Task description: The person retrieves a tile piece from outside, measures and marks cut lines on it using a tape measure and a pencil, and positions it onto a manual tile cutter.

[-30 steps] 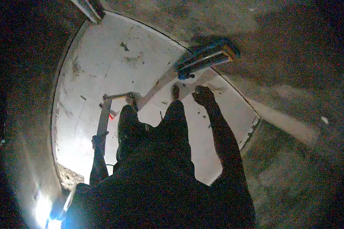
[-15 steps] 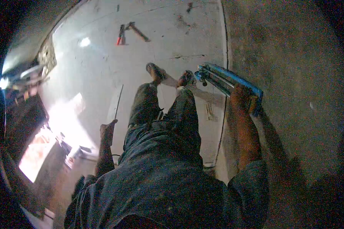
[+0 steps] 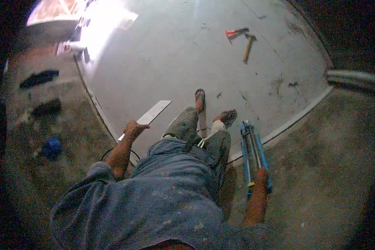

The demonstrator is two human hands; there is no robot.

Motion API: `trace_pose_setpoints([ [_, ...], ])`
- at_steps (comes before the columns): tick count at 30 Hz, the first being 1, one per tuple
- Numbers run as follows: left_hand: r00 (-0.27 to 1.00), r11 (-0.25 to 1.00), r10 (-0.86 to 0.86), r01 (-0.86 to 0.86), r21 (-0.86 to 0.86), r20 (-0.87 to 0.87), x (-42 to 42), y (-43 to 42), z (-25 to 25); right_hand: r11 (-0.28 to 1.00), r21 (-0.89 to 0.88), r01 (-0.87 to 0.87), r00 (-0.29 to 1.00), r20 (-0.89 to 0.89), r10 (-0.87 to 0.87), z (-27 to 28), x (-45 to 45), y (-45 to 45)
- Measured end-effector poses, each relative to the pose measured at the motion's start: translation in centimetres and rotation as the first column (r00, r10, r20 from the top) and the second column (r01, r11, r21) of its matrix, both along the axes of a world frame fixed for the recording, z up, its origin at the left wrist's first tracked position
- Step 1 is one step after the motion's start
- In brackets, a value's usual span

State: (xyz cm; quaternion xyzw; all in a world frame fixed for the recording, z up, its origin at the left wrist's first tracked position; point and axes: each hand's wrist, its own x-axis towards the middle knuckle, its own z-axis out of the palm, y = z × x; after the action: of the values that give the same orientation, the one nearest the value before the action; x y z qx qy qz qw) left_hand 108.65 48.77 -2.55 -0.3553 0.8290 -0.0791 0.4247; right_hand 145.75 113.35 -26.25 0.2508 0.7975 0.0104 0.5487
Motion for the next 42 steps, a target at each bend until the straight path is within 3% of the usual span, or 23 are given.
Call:
trace_pose_setpoints([
  [2,0.997,0.997,0.074,-0.074,0.015,-0.032,2.8,-3.6,-0.7,0.992,-0.103,-0.079,0.988,0.122,0.091,1.2,-4.0,-2.5],
  [3,0.993,0.994,0.109,-0.109,0.0,-0.037,2.8,-3.9,-3.9,0.938,-0.247,-0.242,0.939,0.184,0.29,-4.7,-4.5,-1.5],
  [5,0.982,0.983,0.185,-0.185,-0.002,-0.035,3.0,-5.4,-5.2,0.914,-0.285,-0.288,0.937,0.115,0.331,-8.9,-5.6,-1.0],
  [7,0.966,0.965,0.26,-0.26,0.013,-0.004,2.2,-7.4,-5.0,0.956,-0.262,-0.131,0.991,-0.051,0.121,-14.0,-4.7,1.2],
  [9,0.937,0.937,0.348,-0.348,-0.039,-0.017,3.8,-8.8,-8.3,0.951,-0.31,0.016,0.974,-0.209,-0.084,-15.3,-6.8,2.6],
  [11,0.904,0.904,0.427,-0.427,-0.017,0.005,5.3,-11.8,-11.3,0.878,-0.342,0.335,0.912,-0.117,-0.393,-15.0,-12.6,3.2],
  [13,0.857,0.858,0.514,-0.514,-0.001,0.034,6.1,-13.0,-12.7,0.704,-0.358,0.613,0.748,-0.022,-0.663,-16.1,-19.8,3.5],
  [15,0.807,0.808,0.589,-0.59,-0.006,0.043,6.3,-13.9,-13.3,0.92,-0.339,0.199,0.963,-0.109,-0.248,-16.2,-27.3,2.7],
  [16,0.788,0.789,0.614,-0.614,-0.025,0.045,5.9,-14.2,-12.4,0.949,-0.314,-0.023,0.99,-0.142,-0.023,-15.5,-30.2,2.1],
  [18,0.731,0.733,0.68,-0.679,-0.039,0.056,5.6,-15.1,-12.1,0.865,-0.236,-0.443,0.894,-0.179,0.41,-12.7,-36.4,0.5],
  [20,0.661,0.663,0.748,-0.748,-0.016,0.057,5.9,-16.5,-14.6,0.814,-0.281,-0.509,0.861,-0.161,0.483,-12.0,-43.3,-2.3],
  [21,0.629,0.629,0.777,-0.777,0.019,0.035,7.3,-17.3,-18.2,0.782,-0.274,-0.559,0.829,-0.185,0.528,-13.9,-46.7,-4.6],
  [24,0.558,0.557,0.828,-0.83,0.028,0.056,8.3,-19.1,-18.7,0.718,-0.317,-0.62,0.779,-0.144,0.61,-9.3,-53.5,-10.8],
  [25,0.534,0.534,0.844,-0.845,0.024,0.055,8.1,-20.8,-19.1,0.807,-0.349,-0.477,0.875,-0.102,0.473,-6.6,-56.7,-14.7],
  [28,0.529,0.525,0.848,-0.846,0.098,0.028,4.3,-25.5,-16.7,0.581,-0.234,-0.78,0.618,-0.138,0.774,-12.9,-64.6,-16.4],
  [31,0.498,0.499,0.866,-0.858,0.126,-0.04,2.5,-25.0,-20.0,0.656,-0.215,-0.723,0.687,-0.119,0.717,-4.2,-73.8,-28.0],
  [32,0.48,0.484,0.875,-0.867,0.119,-0.063,4.0,-28.6,-21.2,0.249,-0.326,-0.912,0.314,-0.163,0.935,-6.9,-75.5,-29.6],
  [33,0.446,0.455,0.89,-0.877,0.155,-0.092,3.5,-29.2,-21.5,-0.229,-0.318,-0.92,-0.121,-0.327,0.937,-10.5,-77.2,-30.1],
  [35,0.373,0.394,0.918,-0.891,0.225,-0.133,3.2,-33.8,-20.9,-0.091,-0.385,-0.919,0.056,-0.355,0.933,-15.7,-82.8,-34.9],
  [37,0.314,0.345,0.937,-0.904,0.251,-0.155,3.1,-35.6,-21.2,-0.158,-0.419,-0.894,0.047,-0.439,0.897,-15.7,-87.0,-40.5],
  [39,0.26,0.294,0.953,-0.92,0.259,-0.157,0.3,-36.2,-19.7,-0.412,-0.407,-0.815,-0.126,-0.571,0.811,-12.1,-92.7,-48.6],
  [40,0.238,0.271,0.959,-0.929,0.253,-0.155,-1.1,-36.7,-19.2,-0.429,-0.401,-0.809,-0.139,-0.579,0.803,-11.4,-95.1,-52.2],
  [42,0.18,0.214,0.971,-0.946,0.245,-0.155,-3.1,-39.2,-18.9,-0.24,-0.445,-0.863,0.0,-0.473,0.881,-10.0,-99.6,-61.6],
])
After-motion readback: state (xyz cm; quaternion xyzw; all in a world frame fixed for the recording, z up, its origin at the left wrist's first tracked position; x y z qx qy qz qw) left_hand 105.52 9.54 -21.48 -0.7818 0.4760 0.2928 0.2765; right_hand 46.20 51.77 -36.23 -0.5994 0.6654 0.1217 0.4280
